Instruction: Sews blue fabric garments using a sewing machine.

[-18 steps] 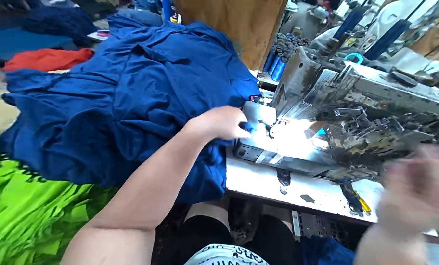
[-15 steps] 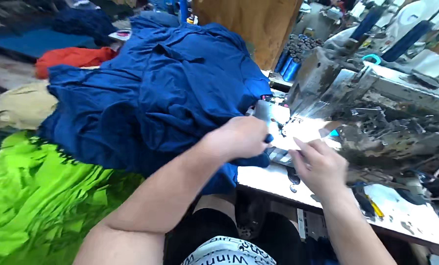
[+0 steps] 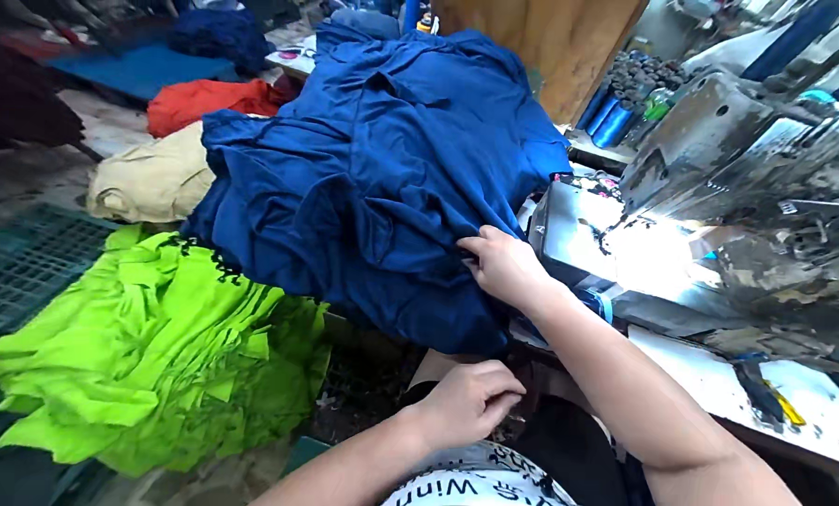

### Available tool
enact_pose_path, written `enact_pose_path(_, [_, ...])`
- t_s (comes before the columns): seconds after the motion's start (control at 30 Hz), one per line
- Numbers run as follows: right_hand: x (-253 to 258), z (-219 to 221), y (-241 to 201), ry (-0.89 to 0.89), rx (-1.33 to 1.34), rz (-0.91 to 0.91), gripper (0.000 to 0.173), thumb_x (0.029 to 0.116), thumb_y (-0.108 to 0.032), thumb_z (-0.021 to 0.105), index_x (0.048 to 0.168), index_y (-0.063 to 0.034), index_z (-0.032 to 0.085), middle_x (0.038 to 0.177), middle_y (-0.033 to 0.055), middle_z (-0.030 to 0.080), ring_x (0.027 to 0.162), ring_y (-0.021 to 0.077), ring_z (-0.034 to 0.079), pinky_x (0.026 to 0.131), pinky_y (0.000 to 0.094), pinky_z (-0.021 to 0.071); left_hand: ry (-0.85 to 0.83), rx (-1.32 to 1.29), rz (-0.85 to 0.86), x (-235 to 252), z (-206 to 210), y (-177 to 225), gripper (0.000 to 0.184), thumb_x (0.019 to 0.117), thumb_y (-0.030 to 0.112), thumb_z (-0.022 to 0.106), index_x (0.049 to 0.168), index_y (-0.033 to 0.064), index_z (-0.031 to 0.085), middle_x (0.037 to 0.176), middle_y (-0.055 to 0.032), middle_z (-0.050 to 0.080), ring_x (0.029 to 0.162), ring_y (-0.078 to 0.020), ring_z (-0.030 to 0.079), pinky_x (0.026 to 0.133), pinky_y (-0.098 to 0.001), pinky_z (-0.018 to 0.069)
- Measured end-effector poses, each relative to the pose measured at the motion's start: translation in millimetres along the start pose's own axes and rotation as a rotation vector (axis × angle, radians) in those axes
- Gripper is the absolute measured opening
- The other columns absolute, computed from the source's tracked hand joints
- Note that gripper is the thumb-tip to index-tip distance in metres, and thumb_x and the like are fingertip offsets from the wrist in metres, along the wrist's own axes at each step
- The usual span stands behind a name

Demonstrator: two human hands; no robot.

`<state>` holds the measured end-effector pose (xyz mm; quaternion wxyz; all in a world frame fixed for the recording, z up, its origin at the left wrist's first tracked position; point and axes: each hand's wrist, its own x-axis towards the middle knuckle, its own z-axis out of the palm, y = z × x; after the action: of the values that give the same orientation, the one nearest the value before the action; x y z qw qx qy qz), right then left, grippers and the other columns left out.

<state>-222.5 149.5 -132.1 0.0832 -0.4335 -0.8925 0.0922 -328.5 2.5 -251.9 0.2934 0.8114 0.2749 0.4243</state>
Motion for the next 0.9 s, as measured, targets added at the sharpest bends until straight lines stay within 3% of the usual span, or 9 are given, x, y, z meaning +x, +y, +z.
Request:
enact_pose_path(0.17, [-2.5,-12.0,-12.3,0.245,0.220,-0.154,0.017,0.1003,-0.017,0.061,0.103,-0.0046,0.072,0.103,0.0129,0.069,0.094,0.0282,0.069,0.081,0.0511,0.0579,0.537,-0.250,-0.287,-7.8,-37.4,8.1,0.025,0.0967,0.006,0.065,0.119,-0.0049,0.061,0.114,-0.0132,0.066,0.095,-0.0127,0.069,0.080,-0.0290,0.0615])
enact_pose_path(0.23, [-30.6,-37.9,-46.5,0.433,0.238,-0.314,0.021,0.1028,-0.017,0.056,0.104,-0.0019,0.070,0.093,0.0132,0.073,0.082,0.0242,0.072,0.073,0.0437,0.0592,0.783,-0.138,-0.163,14.1,-59.9,14.0,0.044,0.0922,0.012,0.074,0.128,-0.0019,0.053,0.129,-0.0152,0.057,0.115,-0.0175,0.064,0.095,-0.0351,0.0585])
enact_pose_path(0.3, [-54.4,-56.9,-70.5,0.613,0.223,-0.490,0.019,0.1058,-0.018,0.052,0.103,-0.0045,0.065,0.083,0.0046,0.068,0.072,0.0070,0.063,0.064,0.0214,0.0525,0.959,0.101,0.037,46.9,-88.4,25.9,0.050,0.0887,0.025,0.079,0.128,0.0153,0.051,0.133,-0.0035,0.054,0.124,-0.0112,0.054,0.106,-0.0336,0.0490])
enact_pose_path(0.37, [-74.6,-72.3,-77.5,0.680,0.337,-0.547,0.016,0.1065,-0.015,0.053,0.105,-0.0030,0.063,0.087,0.0010,0.066,0.080,-0.0046,0.059,0.073,0.0084,0.0488,1.017,0.391,0.221,77.5,-123.5,44.6,0.036,0.0940,0.029,0.072,0.120,0.0152,0.051,0.130,-0.0029,0.052,0.126,-0.0101,0.051,0.107,-0.0299,0.0449])
enact_pose_path(0.47, [-94.4,-71.8,-48.7,0.664,0.485,-0.396,0.016,0.1040,-0.009,0.055,0.110,0.0025,0.065,0.089,0.0042,0.069,0.080,-0.0030,0.062,0.076,0.0135,0.0530,0.841,0.690,0.329,106.4,-163.9,54.5,0.014,0.0959,0.013,0.061,0.104,0.0018,0.060,0.117,-0.0167,0.062,0.121,-0.0248,0.058,0.107,-0.0364,0.0451])
enact_pose_path(0.57, [-115.9,-29.3,10.2,0.429,0.586,0.003,0.020,0.1039,-0.014,0.054,0.115,-0.0006,0.065,0.089,0.0044,0.070,0.077,0.0031,0.065,0.075,0.0225,0.0566,0.233,0.761,0.093,119.0,-151.4,15.4,0.019,0.0855,-0.004,0.062,0.102,0.0017,0.070,0.116,-0.0176,0.068,0.121,-0.0356,0.062,0.114,-0.0633,0.0364])
enact_pose_path(0.67, [-137.2,17.1,41.5,0.046,0.582,0.322,0.030,0.1067,-0.022,0.050,0.123,-0.0017,0.065,0.096,0.0146,0.068,0.084,0.0219,0.066,0.081,0.0418,0.0552,-0.261,0.774,-0.073,113.3,-106.2,-24.1,0.034,0.0887,-0.004,0.064,0.118,0.0084,0.073,0.123,-0.0136,0.071,0.130,-0.0379,0.060,0.115,-0.0779,0.0230])
enact_pose_path(0.8, [-134.9,40.9,32.2,0.514,0.305,0.171,0.046,0.0906,-0.047,0.073,0.104,-0.0031,0.070,0.093,0.0136,0.065,0.079,0.0225,0.066,0.065,0.0367,0.0570,-0.124,0.780,0.136,114.3,-78.7,-14.7,0.029,0.0940,0.008,0.054,0.114,0.0132,0.075,0.117,-0.0057,0.074,0.122,-0.0306,0.066,0.108,-0.0800,0.0288])
enact_pose_path(0.9, [-115.1,31.5,27.4,0.629,0.169,0.079,0.021,0.0915,-0.023,0.071,0.099,-0.0029,0.071,0.093,0.0132,0.069,0.077,0.0237,0.071,0.062,0.0388,0.0597,-0.053,0.813,0.172,126.4,-75.3,9.9,0.031,0.0964,0.009,0.050,0.112,0.0121,0.076,0.121,-0.0072,0.072,0.129,-0.0291,0.062,0.114,-0.0757,0.0251])
